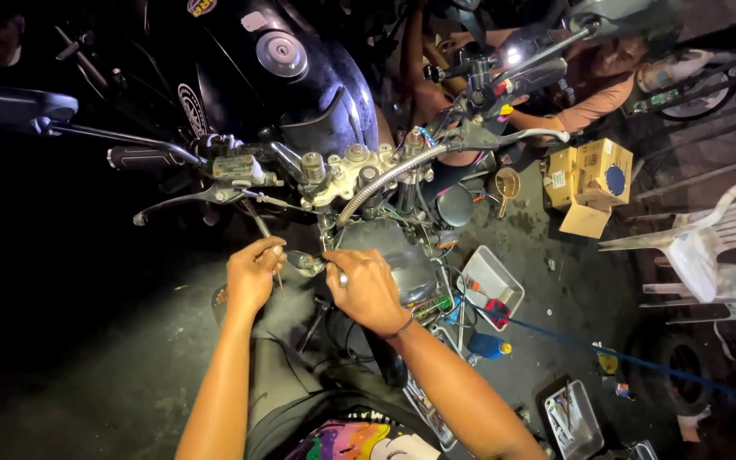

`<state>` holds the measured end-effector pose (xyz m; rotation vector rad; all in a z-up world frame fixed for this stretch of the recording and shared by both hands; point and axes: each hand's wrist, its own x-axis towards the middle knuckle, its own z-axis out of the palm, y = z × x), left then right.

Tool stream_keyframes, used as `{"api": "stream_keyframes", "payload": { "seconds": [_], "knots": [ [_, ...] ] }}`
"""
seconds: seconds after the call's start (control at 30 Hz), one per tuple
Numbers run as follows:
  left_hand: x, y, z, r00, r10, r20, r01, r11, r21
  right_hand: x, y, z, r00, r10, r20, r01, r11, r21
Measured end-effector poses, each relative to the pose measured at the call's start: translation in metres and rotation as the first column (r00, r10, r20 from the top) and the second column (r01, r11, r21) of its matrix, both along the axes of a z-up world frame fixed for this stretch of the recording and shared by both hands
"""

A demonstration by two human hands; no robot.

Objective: Repairing and adjusting the front headlight and wiring assembly of a motorcycle using hand tools.

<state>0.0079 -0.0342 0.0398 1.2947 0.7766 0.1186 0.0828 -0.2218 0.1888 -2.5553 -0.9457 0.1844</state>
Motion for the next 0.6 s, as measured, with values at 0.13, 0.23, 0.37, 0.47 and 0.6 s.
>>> {"api": "stream_keyframes", "payload": {
  "seconds": [0.13,0.23,0.37,0.47,0.6],
  "knots": [
    [-0.002,0.001,0.0,0.995,-0.086,-0.057,0.091,0.99,0.106,0.0,0.0,0.001,1.0,-0.002,-0.017,0.002,1.0,0.019],
    [-0.001,-0.001,-0.002,0.996,-0.094,-0.012,0.095,0.988,0.124,0.0,0.002,0.005,1.0,-0.004,-0.012,0.005,0.998,0.057],
    [-0.011,0.003,0.005,0.993,-0.107,-0.041,0.113,0.974,0.196,-0.003,-0.003,-0.005,0.999,-0.031,0.023,0.028,0.991,0.131],
    [-0.013,0.0,0.103,0.973,-0.207,0.104,0.197,0.976,0.095,-0.005,-0.013,-0.011,0.995,-0.095,0.016,0.087,0.957,0.276],
    [0.009,0.021,0.319,0.728,-0.591,0.347,0.531,0.807,0.26,-0.009,-0.034,0.054,0.992,-0.111,-0.063,0.127,0.822,0.554]
  ]
}}
